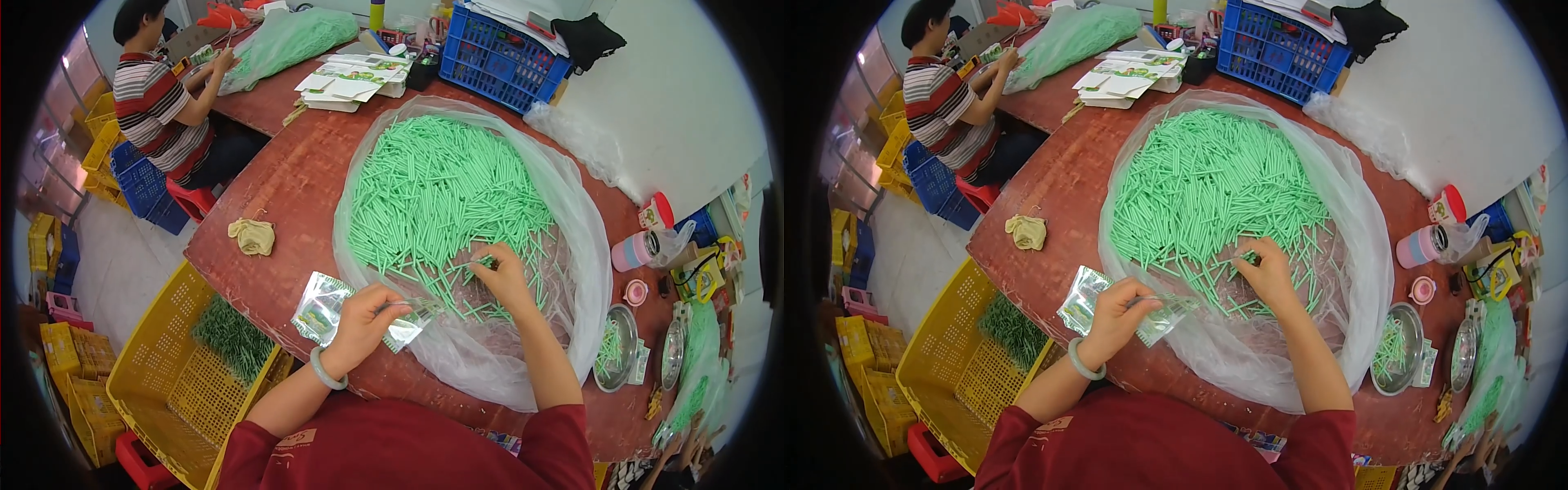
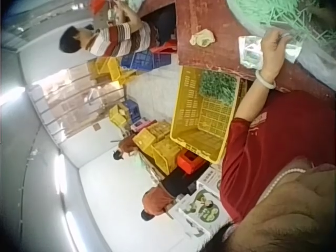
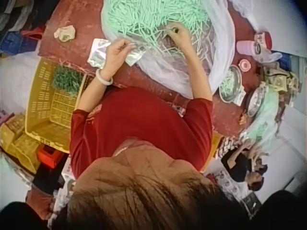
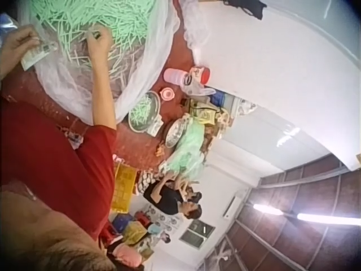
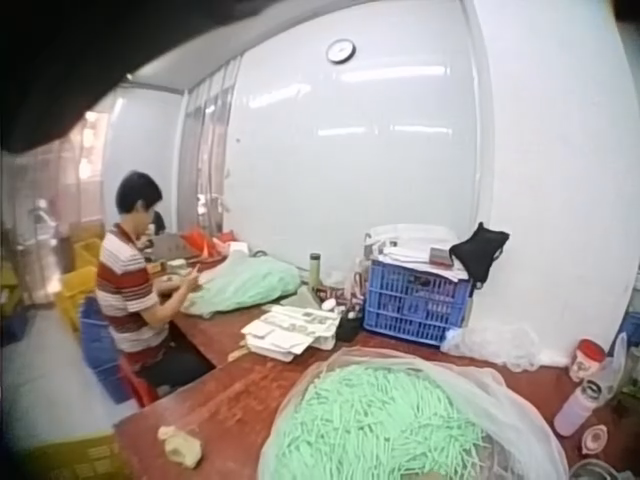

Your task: Manually counting and packaging small green plastic picks into clear plastic bags in a production setting.

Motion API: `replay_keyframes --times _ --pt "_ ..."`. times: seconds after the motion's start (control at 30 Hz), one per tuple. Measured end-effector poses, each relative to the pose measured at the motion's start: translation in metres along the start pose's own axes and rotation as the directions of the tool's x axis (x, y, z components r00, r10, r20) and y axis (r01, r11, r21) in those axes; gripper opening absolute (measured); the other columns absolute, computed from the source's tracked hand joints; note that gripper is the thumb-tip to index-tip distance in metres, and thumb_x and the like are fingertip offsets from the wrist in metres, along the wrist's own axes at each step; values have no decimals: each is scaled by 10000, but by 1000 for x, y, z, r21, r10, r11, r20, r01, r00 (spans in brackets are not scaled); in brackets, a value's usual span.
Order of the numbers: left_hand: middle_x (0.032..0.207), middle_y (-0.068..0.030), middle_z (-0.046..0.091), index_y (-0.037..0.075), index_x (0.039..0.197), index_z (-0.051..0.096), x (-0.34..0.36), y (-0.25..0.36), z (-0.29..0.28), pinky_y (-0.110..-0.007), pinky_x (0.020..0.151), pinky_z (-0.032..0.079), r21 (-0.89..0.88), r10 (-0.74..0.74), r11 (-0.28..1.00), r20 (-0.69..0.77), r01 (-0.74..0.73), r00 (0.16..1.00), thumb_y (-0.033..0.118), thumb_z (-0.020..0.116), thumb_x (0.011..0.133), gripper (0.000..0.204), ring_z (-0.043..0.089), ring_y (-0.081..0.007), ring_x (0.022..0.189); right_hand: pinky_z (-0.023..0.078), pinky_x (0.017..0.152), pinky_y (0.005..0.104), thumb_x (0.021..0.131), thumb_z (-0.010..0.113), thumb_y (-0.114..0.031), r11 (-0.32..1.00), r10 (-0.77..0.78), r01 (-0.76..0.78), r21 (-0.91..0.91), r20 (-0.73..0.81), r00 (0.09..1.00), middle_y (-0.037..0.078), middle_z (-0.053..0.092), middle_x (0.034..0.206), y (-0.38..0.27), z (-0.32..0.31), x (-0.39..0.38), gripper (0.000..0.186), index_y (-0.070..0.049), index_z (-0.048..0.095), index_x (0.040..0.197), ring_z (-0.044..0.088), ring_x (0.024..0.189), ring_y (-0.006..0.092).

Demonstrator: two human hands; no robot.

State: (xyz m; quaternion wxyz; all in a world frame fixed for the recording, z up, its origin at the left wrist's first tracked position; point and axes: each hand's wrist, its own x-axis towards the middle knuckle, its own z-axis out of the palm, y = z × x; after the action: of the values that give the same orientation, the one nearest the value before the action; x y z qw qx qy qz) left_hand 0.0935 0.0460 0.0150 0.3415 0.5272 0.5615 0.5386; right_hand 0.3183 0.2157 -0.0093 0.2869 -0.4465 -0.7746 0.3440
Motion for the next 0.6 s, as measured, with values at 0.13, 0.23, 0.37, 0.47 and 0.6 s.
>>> replay_keyframes --times 0.13,0.23,0.37,0.47,0.6 --pt "727 -82 577 -18 882 658 -2 -8 1 -281 592 409 37 42 998 26 -42 999 49 675 842 79 529 -161 655 424 554 269 727 749 -83 995 -86 83 -63 -52 995 29 586 747 5 -1 0 160 -65 688 874 532 604 127" --pt "753 -94 601 -17 910 664 -2 -9 0 -291 608 424 35 41 998 50 -43 998 60 663 856 95 550 -185 673 419 488 213 772 719 -27 863 254 -280 421 118 960 15 626 699 -29 -20 -1 125 -29 673 888 537 551 70" --pt "789 -101 627 -18 932 665 -1 -12 1 -300 646 443 35 141 989 46 -143 989 75 655 867 113 569 -208 708 430 509 199 739 715 53 802 130 -193 565 150 980 18 616 739 -73 -36 -11 159 -26 666 868 543 573 72" --pt "824 -105 645 -25 957 660 2 -9 5 -308 685 455 23 170 985 86 -173 982 85 646 876 137 580 -226 748 431 515 194 750 736 31 813 -89 19 582 93 992 35 639 801 -91 -33 -17 157 -21 687 891 568 627 70" --pt "824 -95 626 -39 953 648 4 -6 9 -295 696 444 -34 167 986 80 -164 983 37 603 888 109 570 -198 760 440 547 199 738 747 27 884 -159 83 460 129 979 43 634 825 -106 -32 -18 155 -17 694 877 583 693 84"
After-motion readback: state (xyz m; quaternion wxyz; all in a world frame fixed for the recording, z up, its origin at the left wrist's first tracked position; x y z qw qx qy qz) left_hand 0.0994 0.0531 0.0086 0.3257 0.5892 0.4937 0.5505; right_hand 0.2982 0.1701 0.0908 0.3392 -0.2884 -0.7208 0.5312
